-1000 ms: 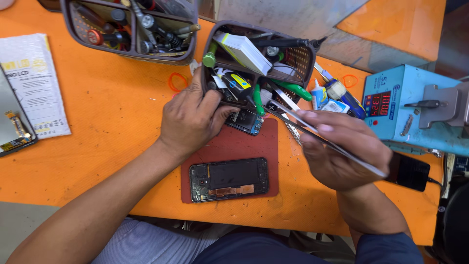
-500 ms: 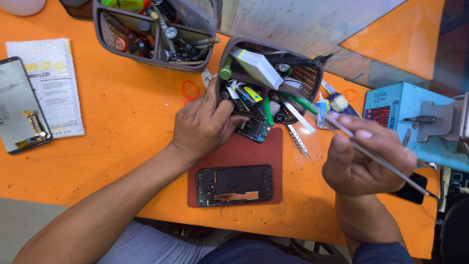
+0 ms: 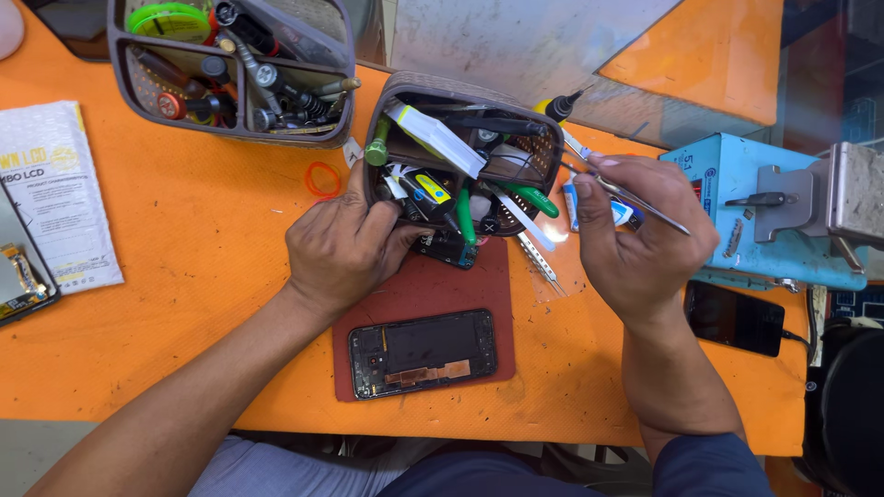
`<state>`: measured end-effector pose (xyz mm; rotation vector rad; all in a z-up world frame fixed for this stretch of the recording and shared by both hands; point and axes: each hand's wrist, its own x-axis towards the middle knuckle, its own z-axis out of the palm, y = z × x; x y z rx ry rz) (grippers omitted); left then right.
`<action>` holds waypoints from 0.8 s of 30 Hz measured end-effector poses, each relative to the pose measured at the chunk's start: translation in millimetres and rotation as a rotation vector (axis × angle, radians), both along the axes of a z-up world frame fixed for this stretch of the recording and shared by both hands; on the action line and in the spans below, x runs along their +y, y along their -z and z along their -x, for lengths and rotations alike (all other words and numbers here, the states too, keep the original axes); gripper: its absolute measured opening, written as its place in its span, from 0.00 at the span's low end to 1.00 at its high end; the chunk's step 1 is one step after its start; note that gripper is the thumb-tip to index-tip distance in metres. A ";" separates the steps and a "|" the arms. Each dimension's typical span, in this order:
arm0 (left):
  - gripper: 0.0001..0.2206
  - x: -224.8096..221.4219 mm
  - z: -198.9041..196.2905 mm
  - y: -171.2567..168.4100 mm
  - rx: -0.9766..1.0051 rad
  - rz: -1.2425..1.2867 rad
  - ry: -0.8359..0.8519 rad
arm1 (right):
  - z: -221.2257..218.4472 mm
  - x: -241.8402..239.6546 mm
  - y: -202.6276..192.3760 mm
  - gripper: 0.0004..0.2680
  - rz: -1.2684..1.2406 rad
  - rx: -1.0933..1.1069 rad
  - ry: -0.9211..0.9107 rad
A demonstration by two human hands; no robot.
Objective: The person disassembles a mobile phone, removes components, applies adhesive from a tube to the internal frame, and uses tweezers to precisely position a ribbon cable and other small parts inside the chassis.
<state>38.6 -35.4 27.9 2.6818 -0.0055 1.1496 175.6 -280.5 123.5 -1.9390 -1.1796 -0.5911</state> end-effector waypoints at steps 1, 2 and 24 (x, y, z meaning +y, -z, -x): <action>0.19 -0.3 -0.3 -0.2 -0.005 0.000 0.001 | 0.1 0.4 -1.8 0.08 0.036 0.012 -0.017; 0.19 -0.4 -0.7 -0.3 -0.005 0.000 0.009 | -0.1 1.0 -3.4 0.08 0.072 0.024 -0.035; 0.16 3.4 -13.3 -2.8 0.033 0.088 0.029 | -58.3 -11.3 25.5 0.06 0.230 -0.477 0.015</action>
